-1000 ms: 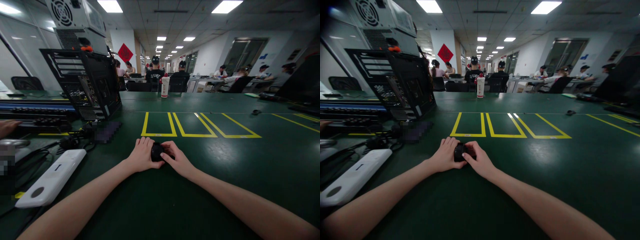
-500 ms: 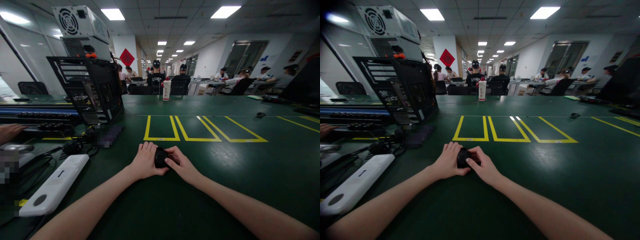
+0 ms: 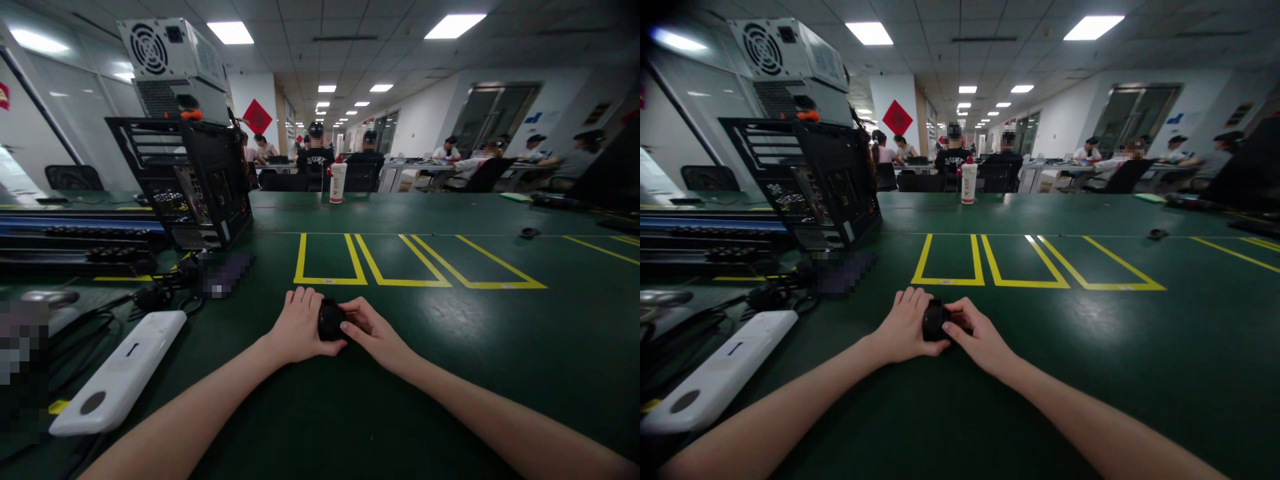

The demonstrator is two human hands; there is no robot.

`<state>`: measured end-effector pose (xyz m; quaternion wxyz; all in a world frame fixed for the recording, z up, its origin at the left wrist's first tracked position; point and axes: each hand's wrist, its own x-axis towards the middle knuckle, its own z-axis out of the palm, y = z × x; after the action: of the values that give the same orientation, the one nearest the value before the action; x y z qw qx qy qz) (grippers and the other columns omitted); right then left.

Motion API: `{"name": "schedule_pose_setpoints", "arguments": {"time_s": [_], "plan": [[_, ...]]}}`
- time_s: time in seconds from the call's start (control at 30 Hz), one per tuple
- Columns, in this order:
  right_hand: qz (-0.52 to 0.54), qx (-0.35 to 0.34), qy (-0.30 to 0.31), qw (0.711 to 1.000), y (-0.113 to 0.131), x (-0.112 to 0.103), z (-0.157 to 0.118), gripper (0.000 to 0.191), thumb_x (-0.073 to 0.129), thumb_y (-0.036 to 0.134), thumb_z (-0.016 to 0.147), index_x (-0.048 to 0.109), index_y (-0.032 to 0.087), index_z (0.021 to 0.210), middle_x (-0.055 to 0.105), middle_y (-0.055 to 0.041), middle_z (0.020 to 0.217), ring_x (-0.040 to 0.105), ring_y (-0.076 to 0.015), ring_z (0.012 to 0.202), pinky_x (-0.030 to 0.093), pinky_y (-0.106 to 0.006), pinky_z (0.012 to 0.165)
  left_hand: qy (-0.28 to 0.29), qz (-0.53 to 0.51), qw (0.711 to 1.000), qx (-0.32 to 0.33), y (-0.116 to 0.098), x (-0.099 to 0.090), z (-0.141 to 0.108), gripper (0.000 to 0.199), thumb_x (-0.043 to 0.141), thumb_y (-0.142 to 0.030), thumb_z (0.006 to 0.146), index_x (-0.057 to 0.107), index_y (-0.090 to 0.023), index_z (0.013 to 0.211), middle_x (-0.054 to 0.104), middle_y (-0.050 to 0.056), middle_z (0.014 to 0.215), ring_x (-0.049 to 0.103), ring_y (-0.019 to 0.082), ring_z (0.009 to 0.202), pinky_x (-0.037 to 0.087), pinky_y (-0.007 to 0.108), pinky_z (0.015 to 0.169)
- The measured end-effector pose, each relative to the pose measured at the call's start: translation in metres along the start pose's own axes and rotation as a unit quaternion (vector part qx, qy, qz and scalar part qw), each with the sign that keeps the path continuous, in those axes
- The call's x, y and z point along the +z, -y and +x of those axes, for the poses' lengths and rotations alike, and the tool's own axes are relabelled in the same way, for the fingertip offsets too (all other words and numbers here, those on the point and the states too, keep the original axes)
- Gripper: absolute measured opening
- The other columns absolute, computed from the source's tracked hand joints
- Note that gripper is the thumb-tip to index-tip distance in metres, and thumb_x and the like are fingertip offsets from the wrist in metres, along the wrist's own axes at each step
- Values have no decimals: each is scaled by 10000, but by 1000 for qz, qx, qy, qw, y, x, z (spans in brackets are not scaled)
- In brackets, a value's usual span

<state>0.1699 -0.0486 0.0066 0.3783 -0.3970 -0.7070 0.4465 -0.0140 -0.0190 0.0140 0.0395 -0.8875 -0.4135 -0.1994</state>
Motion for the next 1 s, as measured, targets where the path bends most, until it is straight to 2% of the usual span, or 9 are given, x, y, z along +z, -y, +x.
{"name": "schedule_pose_setpoints", "arguments": {"time_s": [0.2,0.43,0.6,0.77,0.9,1.0], "plan": [[-15,21,1,1000,-5,0,2,319,484,248,836,412,235,1147,505,-46,1139,523,-173,1044,444,-387,903,4,-7,1000,1,1,1,0,646,493,-666,627,483,-130,986,490,89,919,438,240,822,355,378,727],[-46,-33,-1,998,1,-2,-1,322,546,182,788,437,227,1088,493,-32,1104,515,-169,1034,434,-384,919,11,-9,1000,-2,-1,-3,1,625,490,-647,639,483,-131,992,485,88,908,432,237,806,352,374,715],[-14,-18,-5,1000,0,-1,1,215,520,207,811,459,221,1016,529,-28,1033,543,-169,991,451,-389,896,10,-5,1000,-4,-1,-1,2,625,513,-638,623,482,-133,988,484,86,893,432,242,809,344,375,717],[-25,13,-18,999,0,0,1,341,513,211,813,406,224,1137,515,-62,1111,539,-180,1004,445,-395,900,12,-4,1000,-11,0,1,4,616,519,-644,607,491,-144,968,491,86,885,438,246,808,336,380,720],[-32,9,11,999,3,-2,-1,328,530,210,802,430,229,1114,511,-49,1111,534,-181,1015,447,-390,898,14,-14,1000,-11,0,2,3,611,522,-645,605,493,-150,962,493,83,886,438,243,800,341,376,710],[-37,-14,11,999,1,-3,-1,304,542,200,795,441,242,1078,516,-28,1077,534,-172,1007,443,-387,903,13,-8,1000,-7,1,3,2,622,517,-652,605,492,-145,964,491,87,893,437,247,806,345,378,712]]}}
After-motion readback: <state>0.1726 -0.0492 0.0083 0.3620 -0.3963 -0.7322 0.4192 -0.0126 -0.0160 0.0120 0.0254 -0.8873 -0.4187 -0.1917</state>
